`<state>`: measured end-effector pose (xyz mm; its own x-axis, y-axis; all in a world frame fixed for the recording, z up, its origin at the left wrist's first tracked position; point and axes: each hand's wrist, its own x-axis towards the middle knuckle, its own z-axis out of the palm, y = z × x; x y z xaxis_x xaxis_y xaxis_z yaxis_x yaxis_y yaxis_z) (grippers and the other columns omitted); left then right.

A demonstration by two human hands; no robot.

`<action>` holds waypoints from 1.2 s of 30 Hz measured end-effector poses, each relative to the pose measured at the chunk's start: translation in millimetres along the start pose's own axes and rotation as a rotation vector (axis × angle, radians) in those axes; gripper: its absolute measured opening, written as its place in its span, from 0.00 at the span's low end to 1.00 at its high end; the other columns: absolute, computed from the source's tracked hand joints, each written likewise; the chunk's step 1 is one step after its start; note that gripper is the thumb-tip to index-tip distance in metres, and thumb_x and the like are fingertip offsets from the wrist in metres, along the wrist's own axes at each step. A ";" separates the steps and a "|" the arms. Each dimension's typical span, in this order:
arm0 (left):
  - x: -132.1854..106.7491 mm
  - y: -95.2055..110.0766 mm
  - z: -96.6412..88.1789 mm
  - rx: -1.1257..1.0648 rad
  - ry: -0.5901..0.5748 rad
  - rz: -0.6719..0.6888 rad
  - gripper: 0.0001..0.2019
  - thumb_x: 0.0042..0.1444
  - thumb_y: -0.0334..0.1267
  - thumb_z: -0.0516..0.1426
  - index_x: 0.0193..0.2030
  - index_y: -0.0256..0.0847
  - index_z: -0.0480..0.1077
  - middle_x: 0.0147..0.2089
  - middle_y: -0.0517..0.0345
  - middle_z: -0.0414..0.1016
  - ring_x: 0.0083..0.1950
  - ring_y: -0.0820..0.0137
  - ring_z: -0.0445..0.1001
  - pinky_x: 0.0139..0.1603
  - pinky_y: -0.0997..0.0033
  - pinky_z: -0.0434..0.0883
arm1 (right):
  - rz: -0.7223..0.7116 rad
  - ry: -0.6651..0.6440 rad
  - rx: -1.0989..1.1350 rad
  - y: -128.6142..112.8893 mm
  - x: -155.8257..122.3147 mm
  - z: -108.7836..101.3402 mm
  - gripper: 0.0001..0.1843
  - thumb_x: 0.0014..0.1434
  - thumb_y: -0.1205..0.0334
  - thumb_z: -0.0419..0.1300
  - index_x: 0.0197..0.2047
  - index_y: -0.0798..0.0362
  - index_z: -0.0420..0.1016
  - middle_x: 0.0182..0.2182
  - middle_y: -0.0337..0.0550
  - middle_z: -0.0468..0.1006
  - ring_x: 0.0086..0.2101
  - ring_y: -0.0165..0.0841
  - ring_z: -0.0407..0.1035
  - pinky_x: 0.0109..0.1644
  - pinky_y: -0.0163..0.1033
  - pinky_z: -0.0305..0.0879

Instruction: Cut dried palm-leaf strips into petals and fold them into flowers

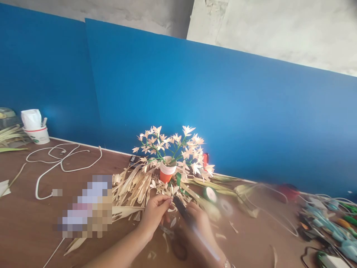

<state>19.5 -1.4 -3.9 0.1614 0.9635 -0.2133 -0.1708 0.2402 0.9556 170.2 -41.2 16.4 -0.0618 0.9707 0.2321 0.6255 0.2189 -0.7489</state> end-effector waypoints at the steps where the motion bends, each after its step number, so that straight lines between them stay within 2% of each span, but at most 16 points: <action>1: -0.6 0.9 0.1 0.000 -0.002 -0.005 0.15 0.47 0.46 0.59 0.36 0.36 0.73 0.27 0.58 0.75 0.15 0.78 0.66 0.13 0.80 0.53 | 0.003 -0.002 -0.002 -0.1 0.1 -0.3 0.02 0.43 0.69 0.58 0.22 0.53 0.68 0.24 0.39 0.67 0.25 0.33 0.66 0.27 0.33 0.60; 12: 0.7 -1.5 -0.1 0.003 0.001 0.005 0.15 0.47 0.47 0.59 0.35 0.36 0.74 0.27 0.58 0.75 0.16 0.78 0.66 0.14 0.80 0.55 | 0.014 -0.025 -0.014 -0.1 -0.3 -0.3 0.02 0.44 0.68 0.59 0.22 0.55 0.71 0.24 0.39 0.67 0.25 0.32 0.66 0.28 0.33 0.60; 21: -0.6 1.1 0.5 -0.003 0.003 0.007 0.17 0.45 0.49 0.60 0.34 0.36 0.74 0.27 0.58 0.75 0.16 0.78 0.66 0.14 0.79 0.55 | 0.056 0.005 -0.011 -0.6 -1.2 0.6 0.04 0.43 0.70 0.59 0.20 0.54 0.68 0.23 0.38 0.66 0.25 0.31 0.66 0.27 0.32 0.60; 27: -1.2 1.8 0.5 -0.001 0.004 0.001 0.18 0.45 0.50 0.60 0.35 0.36 0.74 0.26 0.58 0.75 0.16 0.78 0.66 0.15 0.79 0.56 | 0.023 -0.040 -0.027 2.8 0.1 -0.9 0.02 0.44 0.70 0.59 0.22 0.56 0.73 0.25 0.40 0.68 0.26 0.31 0.67 0.28 0.33 0.61; 36: -1.5 3.6 0.7 0.000 0.005 -0.001 0.19 0.44 0.51 0.60 0.35 0.36 0.74 0.27 0.57 0.76 0.16 0.77 0.65 0.15 0.78 0.56 | -0.021 -0.026 -0.046 8.4 0.1 -0.4 0.04 0.45 0.70 0.57 0.23 0.56 0.73 0.24 0.40 0.70 0.25 0.31 0.66 0.28 0.33 0.60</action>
<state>19.3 -2.1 0.0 0.1565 0.9639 -0.2153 -0.1709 0.2411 0.9553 175.8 -39.3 10.4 -0.0953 0.9683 0.2308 0.6589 0.2352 -0.7145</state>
